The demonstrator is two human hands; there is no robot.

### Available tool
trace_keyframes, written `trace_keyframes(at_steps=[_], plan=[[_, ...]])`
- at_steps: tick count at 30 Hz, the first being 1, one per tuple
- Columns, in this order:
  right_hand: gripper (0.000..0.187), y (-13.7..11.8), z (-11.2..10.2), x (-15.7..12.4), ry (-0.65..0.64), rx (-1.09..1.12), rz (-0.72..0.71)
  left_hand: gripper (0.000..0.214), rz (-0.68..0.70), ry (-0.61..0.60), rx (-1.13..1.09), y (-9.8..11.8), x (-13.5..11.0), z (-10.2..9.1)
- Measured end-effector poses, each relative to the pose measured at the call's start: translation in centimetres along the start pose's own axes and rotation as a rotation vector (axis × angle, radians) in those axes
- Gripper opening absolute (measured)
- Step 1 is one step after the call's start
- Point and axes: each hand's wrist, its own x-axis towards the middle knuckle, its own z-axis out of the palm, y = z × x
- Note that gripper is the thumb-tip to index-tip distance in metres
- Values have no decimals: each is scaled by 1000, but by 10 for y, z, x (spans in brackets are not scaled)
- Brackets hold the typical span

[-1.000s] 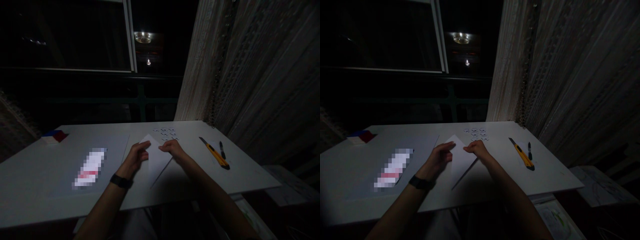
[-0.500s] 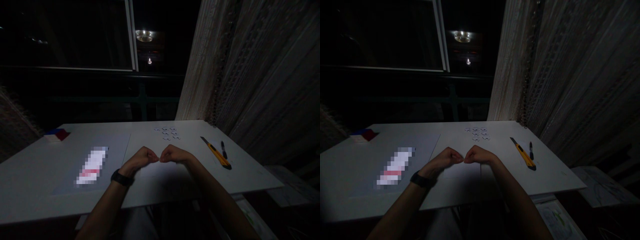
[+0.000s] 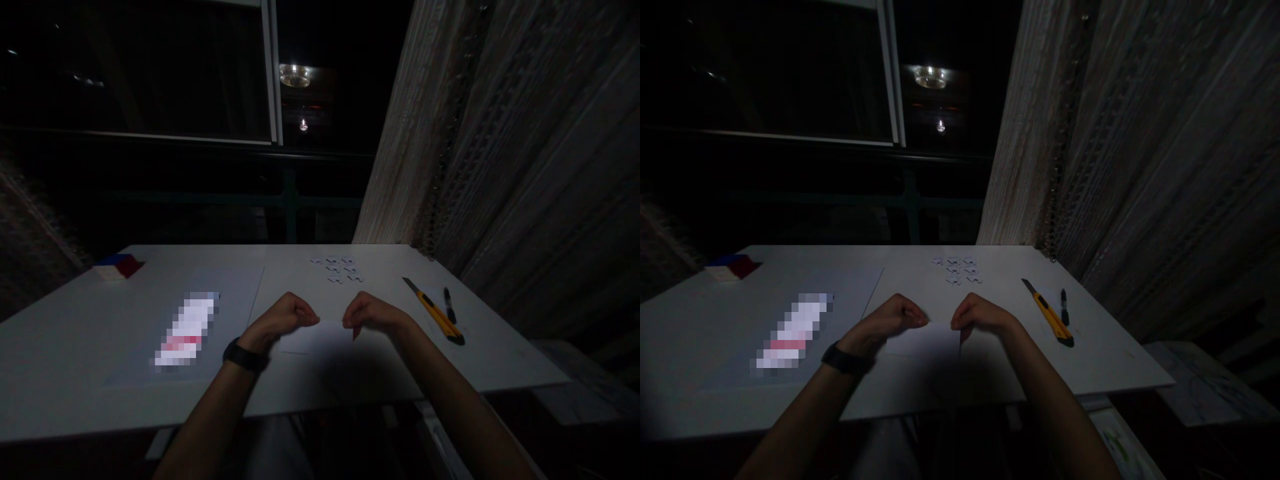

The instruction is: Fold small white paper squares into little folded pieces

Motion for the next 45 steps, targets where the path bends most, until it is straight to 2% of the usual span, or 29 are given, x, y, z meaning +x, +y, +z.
trace_keyframes(at_steps=[3,5,9,13,18,24,27,34,40,42,45], plan=[[21,1,-13,-17,-70,14,15,18,-9,1,46,-3,2,-1],[27,2,-18,-23,-47,6,-26,21,-22,30,51,-5,3,-1],[43,6,-5,-15,235,30,-127,24,-57,102,30,-4,5,3],[39,10,20,3,399,-110,-192,28,-80,80,6,1,2,8],[39,8,30,7,316,-215,-191,29,-33,-70,-45,7,-3,9],[38,3,32,6,397,-371,-240,28,-54,-107,-98,9,-5,11],[38,-3,30,3,444,-378,-236,26,-59,-110,-106,11,-6,9],[41,-14,12,-19,518,-238,-179,23,-44,-131,-115,14,-8,6],[42,-14,-5,-43,597,-114,-143,25,-87,-276,-246,11,-9,-2],[42,-10,-7,-46,650,-94,-155,28,-110,-246,-265,10,-8,-6],[43,2,-5,-42,714,-79,-155,34,-100,-61,-345,8,-3,-4]])
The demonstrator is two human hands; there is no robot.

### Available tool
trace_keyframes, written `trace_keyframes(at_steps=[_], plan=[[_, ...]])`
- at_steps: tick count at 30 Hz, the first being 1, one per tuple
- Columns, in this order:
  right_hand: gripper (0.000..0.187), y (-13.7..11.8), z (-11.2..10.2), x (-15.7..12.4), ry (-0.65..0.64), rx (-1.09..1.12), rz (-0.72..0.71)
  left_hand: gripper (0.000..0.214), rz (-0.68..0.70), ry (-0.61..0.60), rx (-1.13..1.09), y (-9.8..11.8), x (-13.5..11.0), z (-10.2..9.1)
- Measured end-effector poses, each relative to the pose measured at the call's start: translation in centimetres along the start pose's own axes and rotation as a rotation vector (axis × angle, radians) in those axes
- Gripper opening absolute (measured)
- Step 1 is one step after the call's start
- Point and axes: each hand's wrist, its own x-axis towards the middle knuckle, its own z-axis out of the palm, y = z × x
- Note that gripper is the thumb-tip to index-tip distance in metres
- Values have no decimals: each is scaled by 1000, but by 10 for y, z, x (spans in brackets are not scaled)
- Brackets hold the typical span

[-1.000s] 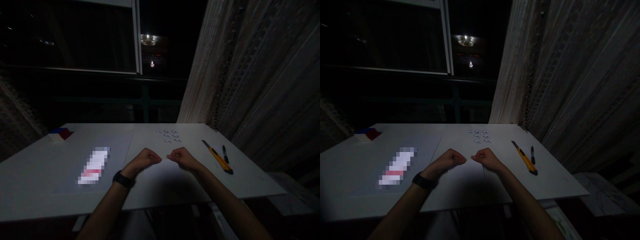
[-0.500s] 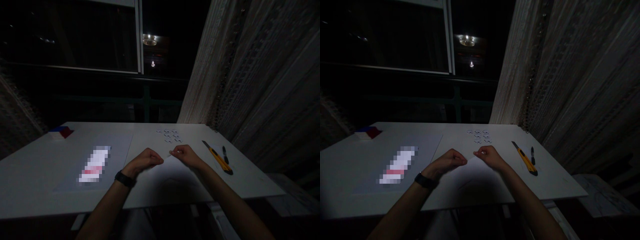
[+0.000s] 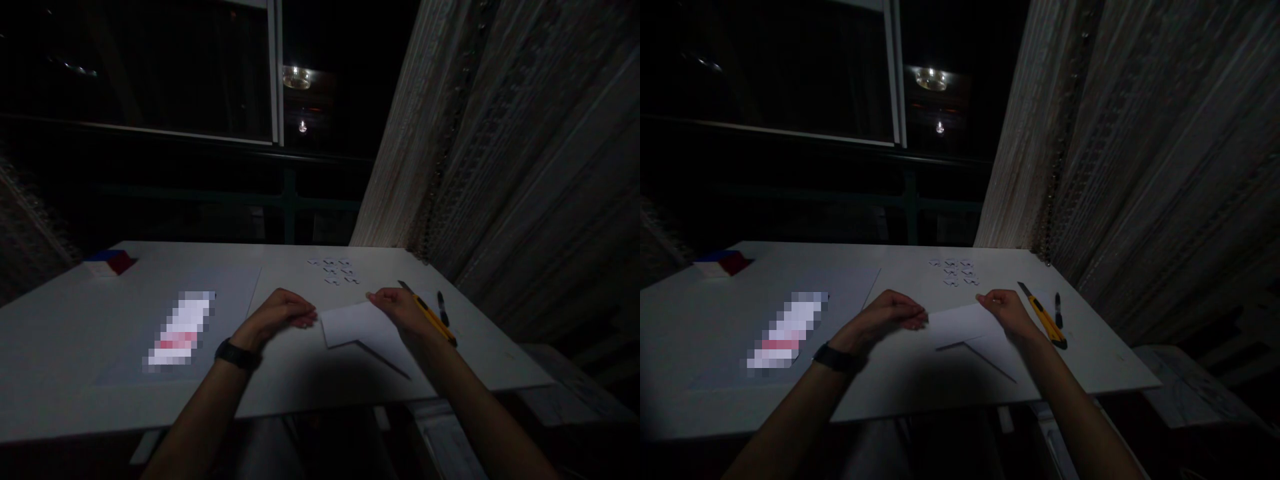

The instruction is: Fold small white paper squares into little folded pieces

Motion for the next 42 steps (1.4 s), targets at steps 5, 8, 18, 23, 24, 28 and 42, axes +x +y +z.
trace_keyframes(at_steps=[5,8,18,23,24,28,42], plan=[[41,24,31,0,20,124,30,37,63,39,124,-7,8,16],[39,26,42,-2,-91,139,42,30,67,128,225,-12,9,21],[31,13,45,9,-464,6,29,24,50,37,312,-14,7,21],[28,5,42,7,-523,-68,-22,20,38,37,300,-14,7,20],[28,3,41,7,-533,-89,-36,21,38,29,294,-14,8,19],[29,-1,32,2,-579,-184,-78,22,43,7,274,-15,8,16],[40,10,-24,-9,-432,10,59,25,54,108,258,-14,9,12]])
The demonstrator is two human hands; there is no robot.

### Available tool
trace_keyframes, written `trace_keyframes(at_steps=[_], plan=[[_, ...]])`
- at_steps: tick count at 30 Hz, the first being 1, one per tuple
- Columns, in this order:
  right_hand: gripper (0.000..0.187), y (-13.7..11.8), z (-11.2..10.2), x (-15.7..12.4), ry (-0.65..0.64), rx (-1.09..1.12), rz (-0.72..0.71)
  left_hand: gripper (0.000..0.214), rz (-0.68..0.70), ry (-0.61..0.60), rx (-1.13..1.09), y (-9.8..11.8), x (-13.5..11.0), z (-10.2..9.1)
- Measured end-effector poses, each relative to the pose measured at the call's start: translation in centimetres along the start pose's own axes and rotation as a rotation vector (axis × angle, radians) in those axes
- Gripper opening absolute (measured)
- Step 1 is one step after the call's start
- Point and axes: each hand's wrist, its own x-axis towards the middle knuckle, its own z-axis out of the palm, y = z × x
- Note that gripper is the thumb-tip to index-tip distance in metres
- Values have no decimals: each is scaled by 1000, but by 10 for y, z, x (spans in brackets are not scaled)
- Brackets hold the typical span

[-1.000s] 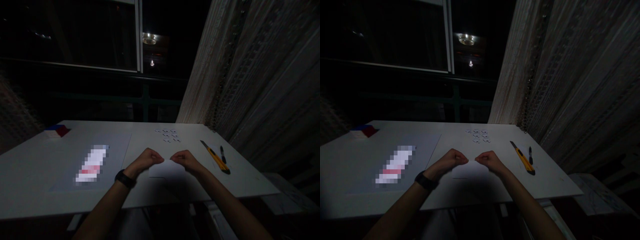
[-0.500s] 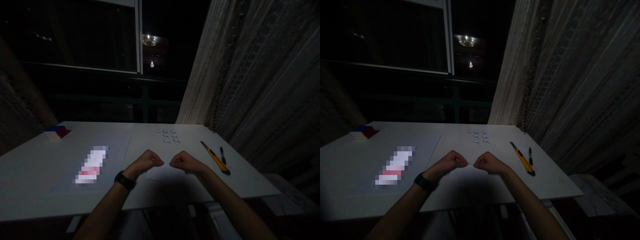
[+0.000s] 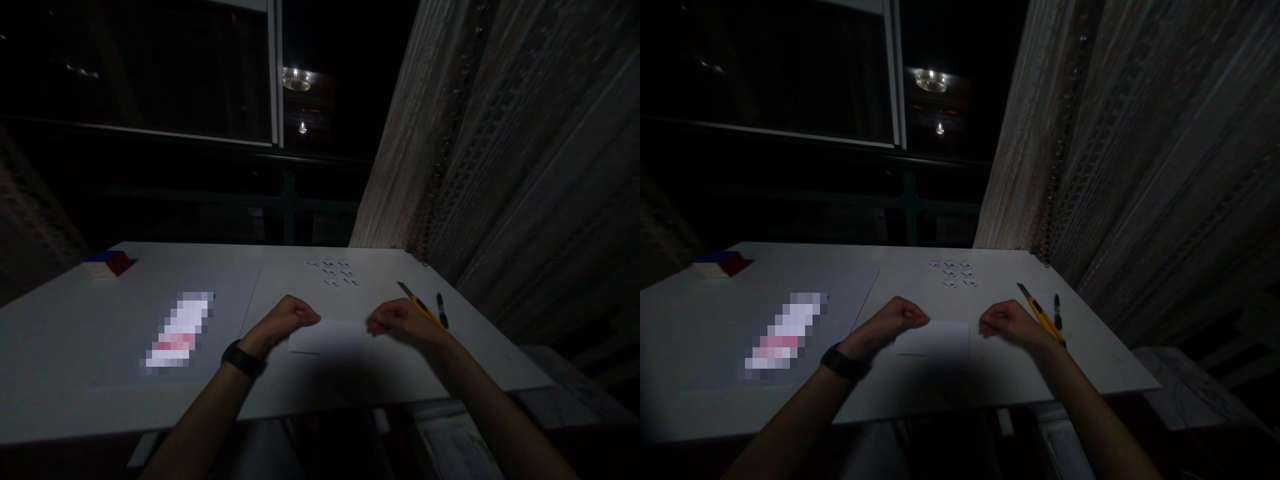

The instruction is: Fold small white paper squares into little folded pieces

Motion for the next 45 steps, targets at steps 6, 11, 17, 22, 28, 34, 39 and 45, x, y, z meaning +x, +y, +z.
trace_keyframes(at_steps=[6,11,17,22,28,34,39,45], plan=[[46,14,42,22,189,40,-27,27,-9,28,-24,1,1,5],[41,17,57,34,219,-46,-40,28,-11,-32,-10,3,-3,4],[38,9,57,32,53,-115,-40,22,79,-221,72,5,-5,8],[37,1,64,32,53,-142,-86,17,39,-201,90,8,-7,10],[36,-9,53,28,91,-115,-96,19,62,-196,45,13,-11,5],[32,-17,23,14,102,-139,-98,20,59,-218,14,13,-13,-2],[32,-19,2,3,164,-124,-67,25,-12,-225,-165,13,-11,-8],[32,-7,20,12,214,-33,-69,38,45,-64,-92,11,-4,4]])
